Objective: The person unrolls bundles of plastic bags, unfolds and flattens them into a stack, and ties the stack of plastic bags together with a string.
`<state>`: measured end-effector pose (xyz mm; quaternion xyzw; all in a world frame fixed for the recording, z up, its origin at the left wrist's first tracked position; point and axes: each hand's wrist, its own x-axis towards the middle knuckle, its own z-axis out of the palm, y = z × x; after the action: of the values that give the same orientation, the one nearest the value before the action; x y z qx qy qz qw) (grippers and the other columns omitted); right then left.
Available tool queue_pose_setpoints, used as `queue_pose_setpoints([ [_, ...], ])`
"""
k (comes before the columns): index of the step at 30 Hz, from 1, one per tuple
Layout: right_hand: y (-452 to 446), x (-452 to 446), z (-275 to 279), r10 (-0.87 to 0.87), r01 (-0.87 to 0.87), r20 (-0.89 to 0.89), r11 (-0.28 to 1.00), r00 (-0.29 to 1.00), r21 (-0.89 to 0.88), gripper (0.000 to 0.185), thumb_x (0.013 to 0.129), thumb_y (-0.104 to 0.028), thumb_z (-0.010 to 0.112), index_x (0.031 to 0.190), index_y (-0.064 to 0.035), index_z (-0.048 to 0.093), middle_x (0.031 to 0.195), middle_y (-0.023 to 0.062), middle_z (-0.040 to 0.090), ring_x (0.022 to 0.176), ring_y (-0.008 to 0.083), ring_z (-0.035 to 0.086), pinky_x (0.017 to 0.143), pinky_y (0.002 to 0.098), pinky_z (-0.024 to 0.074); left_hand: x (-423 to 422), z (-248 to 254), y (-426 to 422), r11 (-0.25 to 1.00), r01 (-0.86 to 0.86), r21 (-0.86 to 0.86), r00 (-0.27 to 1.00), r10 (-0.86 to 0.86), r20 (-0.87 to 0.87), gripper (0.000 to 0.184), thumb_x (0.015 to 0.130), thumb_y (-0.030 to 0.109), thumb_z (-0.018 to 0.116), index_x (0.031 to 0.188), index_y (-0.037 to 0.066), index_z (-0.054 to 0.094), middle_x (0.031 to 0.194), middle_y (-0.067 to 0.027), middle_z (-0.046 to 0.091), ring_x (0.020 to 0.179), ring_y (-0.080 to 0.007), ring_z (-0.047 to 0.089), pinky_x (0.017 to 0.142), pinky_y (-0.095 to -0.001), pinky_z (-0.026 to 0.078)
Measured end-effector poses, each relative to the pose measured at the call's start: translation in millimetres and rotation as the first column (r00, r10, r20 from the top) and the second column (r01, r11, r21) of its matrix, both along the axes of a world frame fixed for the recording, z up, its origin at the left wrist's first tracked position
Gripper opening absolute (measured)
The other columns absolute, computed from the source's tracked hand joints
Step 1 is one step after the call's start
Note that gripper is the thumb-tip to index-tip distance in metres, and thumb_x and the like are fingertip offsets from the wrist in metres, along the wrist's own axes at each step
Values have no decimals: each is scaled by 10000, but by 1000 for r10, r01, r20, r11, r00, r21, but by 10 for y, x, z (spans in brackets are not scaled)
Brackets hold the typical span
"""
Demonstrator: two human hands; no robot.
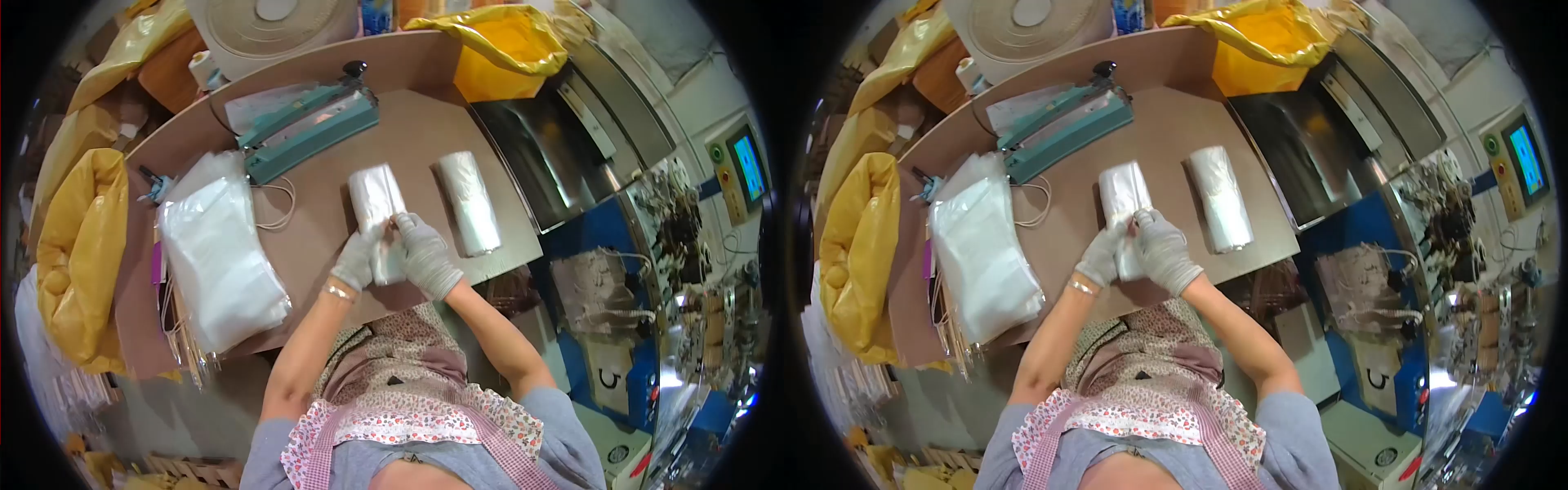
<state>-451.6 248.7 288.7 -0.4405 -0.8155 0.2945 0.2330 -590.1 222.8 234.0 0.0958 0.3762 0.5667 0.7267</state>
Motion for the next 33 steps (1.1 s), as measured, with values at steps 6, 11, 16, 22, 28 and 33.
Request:
queue_pose_setpoints([
  [6,69,-68,91,372,-357,26,866,928,351,234,779,-163,608,971,-32,581,924,130,546,792,330,597,695,406,510,-245,340,-538,978,60,201,926,20,-378,435,861,242,648,1215,34,505,1023,4,578,937,-107,548,834,-265,465],
  [11,294,-106,397,514,-488,-25,828,858,276,184,791,-155,596,926,-31,588,922,134,545,800,315,589,708,393,500,-354,687,-709,975,157,157,783,-26,-622,528,834,237,678,1264,14,469,1081,-9,572,971,-99,532,849,-268,446],
  [16,819,-189,845,391,-255,-109,763,914,594,106,758,-103,578,799,-21,526,807,140,508,717,311,565,627,413,478,-404,1094,-634,982,157,106,827,-72,-558,631,756,154,736,1291,-1,440,1160,-52,573,1039,-144,540,919,-292,426],
  [22,3104,94,1265,-259,297,-209,370,943,880,85,836,-131,526,804,-62,489,719,138,506,614,316,548,503,409,438,-471,1348,-696,980,189,62,950,-167,-263,640,729,140,745,1276,-5,447,1107,-61,590,1011,-168,564,873,-314,463],
  [28,4037,875,1390,-561,561,-176,648,809,515,211,855,-181,559,989,-44,648,897,109,666,768,184,619,690,298,481,-521,1292,-738,997,-45,59,937,62,-344,587,735,227,745,1210,-11,496,1038,-57,600,903,-142,591,765,-289,495],
  [33,1496,148,759,110,-290,-485,904,868,-314,215,903,-215,597,1020,-36,616,830,1,606,726,85,567,660,234,471,-457,1233,-726,992,-84,90,969,103,-224,535,788,230,715,1221,2,499,1038,-41,595,933,-116,569,801,-262,475],
])
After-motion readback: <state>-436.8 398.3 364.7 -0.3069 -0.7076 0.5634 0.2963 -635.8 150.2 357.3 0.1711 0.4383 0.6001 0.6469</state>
